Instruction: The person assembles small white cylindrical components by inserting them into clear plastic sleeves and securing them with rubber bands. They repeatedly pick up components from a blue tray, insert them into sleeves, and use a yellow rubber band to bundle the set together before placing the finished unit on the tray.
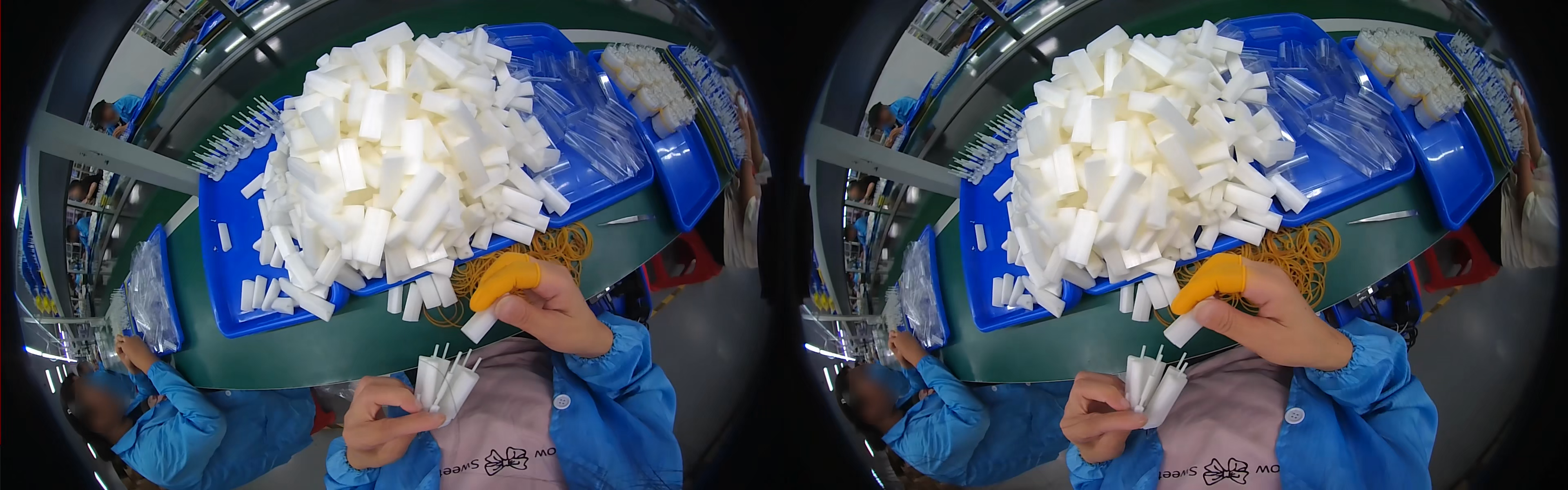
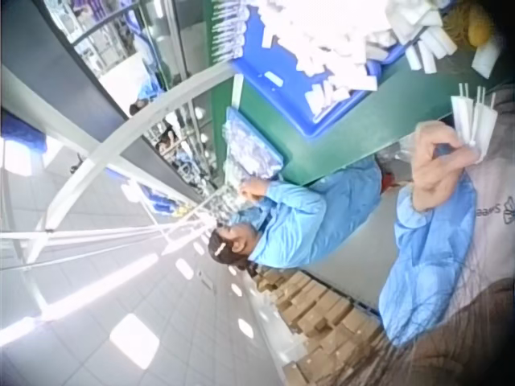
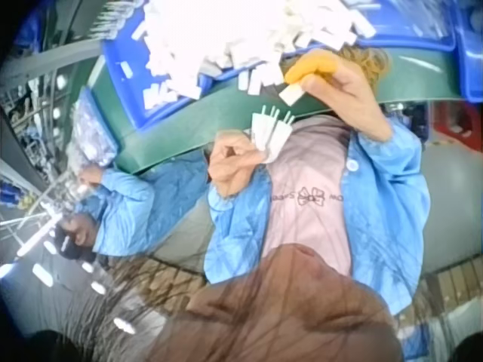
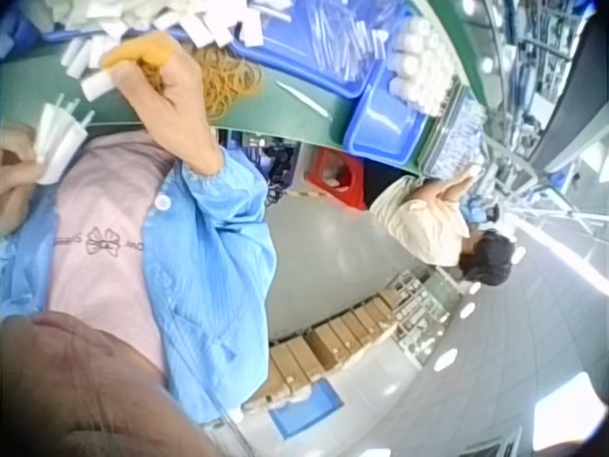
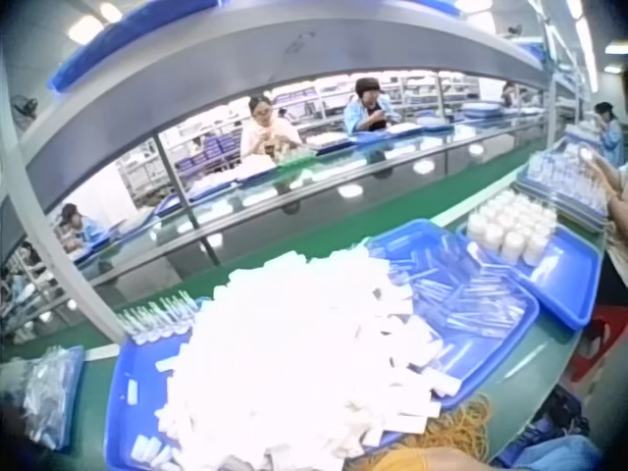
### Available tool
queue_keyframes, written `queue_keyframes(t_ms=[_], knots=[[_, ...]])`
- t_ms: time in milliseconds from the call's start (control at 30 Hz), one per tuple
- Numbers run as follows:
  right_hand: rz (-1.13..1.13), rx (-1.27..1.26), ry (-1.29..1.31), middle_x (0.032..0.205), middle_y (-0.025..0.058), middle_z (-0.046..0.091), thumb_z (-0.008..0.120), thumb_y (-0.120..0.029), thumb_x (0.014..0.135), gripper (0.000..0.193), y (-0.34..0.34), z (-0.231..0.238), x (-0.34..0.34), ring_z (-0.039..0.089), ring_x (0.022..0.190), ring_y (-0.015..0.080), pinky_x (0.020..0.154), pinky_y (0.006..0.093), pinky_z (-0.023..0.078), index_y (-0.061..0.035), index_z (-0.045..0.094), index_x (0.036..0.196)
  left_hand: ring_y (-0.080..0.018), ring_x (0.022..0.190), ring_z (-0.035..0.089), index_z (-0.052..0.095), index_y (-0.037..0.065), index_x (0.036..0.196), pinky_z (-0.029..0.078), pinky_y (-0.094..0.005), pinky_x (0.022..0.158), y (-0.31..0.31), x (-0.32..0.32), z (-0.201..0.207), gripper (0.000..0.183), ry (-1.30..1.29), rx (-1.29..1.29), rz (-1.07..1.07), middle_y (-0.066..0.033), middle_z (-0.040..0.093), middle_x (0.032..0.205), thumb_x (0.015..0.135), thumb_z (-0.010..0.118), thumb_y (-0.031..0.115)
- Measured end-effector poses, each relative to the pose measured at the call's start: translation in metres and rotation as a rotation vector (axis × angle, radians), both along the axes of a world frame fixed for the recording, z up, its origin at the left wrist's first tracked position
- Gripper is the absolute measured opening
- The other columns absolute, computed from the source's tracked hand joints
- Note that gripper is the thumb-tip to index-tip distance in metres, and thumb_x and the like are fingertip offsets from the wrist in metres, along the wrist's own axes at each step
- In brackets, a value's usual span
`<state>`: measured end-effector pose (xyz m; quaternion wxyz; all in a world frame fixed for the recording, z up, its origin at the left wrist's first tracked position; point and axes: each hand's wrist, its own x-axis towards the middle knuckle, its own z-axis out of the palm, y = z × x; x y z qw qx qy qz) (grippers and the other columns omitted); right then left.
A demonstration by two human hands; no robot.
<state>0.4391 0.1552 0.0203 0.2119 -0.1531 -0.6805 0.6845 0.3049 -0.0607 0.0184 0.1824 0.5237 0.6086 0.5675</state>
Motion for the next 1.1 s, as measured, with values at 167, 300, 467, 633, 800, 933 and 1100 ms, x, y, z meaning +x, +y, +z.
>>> queue_keyframes(t_ms=[167, 300, 467, 633, 800, 933, 1100], knots=[[0.142, -0.194, 0.001, 0.089, 0.0037, 0.062, 0.060, -0.016, 0.088, 0.017, 0.003, -0.006, 0.002, 0.056, 0.082, 0.0121, 0.075, 0.0260, 0.043, -0.0029, 0.062, 0.098, -0.0188, 0.075, 0.052, 0.074, 0.011, 0.088, 0.042, -0.0287, 0.065, 0.006, -0.003, 0.005, 0.042, 0.064, -0.043, -0.086, -0.0037, 0.059, 0.086, 0.049, 0.063, -0.003], [0.183, -0.407, -0.008, 0.088, 0.0015, 0.061, 0.065, -0.014, 0.085, 0.015, 0.004, -0.003, 0.002, 0.054, 0.083, 0.0072, 0.076, 0.0232, 0.043, -0.0032, 0.061, 0.095, -0.0189, 0.074, 0.053, 0.074, 0.011, 0.090, 0.042, -0.0285, 0.064, 0.010, -0.006, 0.006, 0.042, 0.112, -0.040, -0.134, -0.0033, 0.059, 0.085, 0.051, 0.062, 0.000], [0.228, -0.277, -0.053, 0.088, 0.0026, 0.061, 0.069, -0.012, 0.080, 0.016, 0.003, 0.000, 0.006, 0.055, 0.083, 0.0102, 0.077, 0.0249, 0.042, -0.0029, 0.061, 0.090, -0.0189, 0.071, 0.054, 0.074, 0.011, 0.089, 0.043, -0.0286, 0.063, 0.017, -0.006, 0.008, 0.039, 0.127, -0.014, -0.135, -0.0032, 0.059, 0.085, 0.053, 0.064, -0.001], [0.264, -0.335, -0.077, 0.090, 0.0064, 0.060, 0.073, -0.009, 0.075, 0.019, 0.004, 0.005, 0.007, 0.054, 0.086, 0.0176, 0.081, 0.0295, 0.039, -0.0020, 0.062, 0.088, -0.0198, 0.072, 0.055, 0.073, 0.010, 0.088, 0.045, -0.0295, 0.062, 0.022, -0.006, 0.011, 0.038, 0.106, 0.037, -0.134, -0.0036, 0.059, 0.084, 0.053, 0.065, -0.003], [0.241, -0.126, 0.007, 0.082, 0.0037, 0.062, 0.073, -0.012, 0.077, 0.016, -0.008, 0.004, 0.002, 0.058, 0.078, 0.0127, 0.072, 0.0251, 0.044, -0.0040, 0.063, 0.087, -0.0260, 0.087, 0.056, 0.067, 0.008, 0.101, 0.047, -0.0329, 0.073, 0.024, 0.003, 0.001, 0.041, 0.063, 0.062, -0.057, -0.0136, 0.057, 0.101, 0.062, 0.067, -0.002], [0.246, -0.098, -0.007, 0.082, 0.0037, 0.061, 0.073, -0.012, 0.076, 0.017, -0.009, 0.000, 0.001, 0.058, 0.077, 0.0136, 0.071, 0.0253, 0.044, -0.0043, 0.064, 0.088, -0.0381, 0.108, 0.051, 0.056, 0.003, 0.116, 0.045, -0.0409, 0.088, 0.034, -0.007, 0.017, 0.048, 0.080, -0.050, -0.182, -0.0249, 0.047, 0.123, 0.069, 0.068, -0.001], [0.147, -0.036, -0.084, 0.082, 0.0041, 0.062, 0.075, -0.017, 0.074, 0.022, -0.012, 0.007, -0.003, 0.058, 0.076, 0.0151, 0.070, 0.0264, 0.044, -0.0053, 0.064, 0.089, -0.0414, 0.116, 0.045, 0.045, 0.000, 0.125, 0.039, -0.0445, 0.096, 0.042, -0.020, 0.017, 0.060, 0.089, -0.159, -0.419, -0.0253, 0.041, 0.130, 0.069, 0.068, -0.002]])
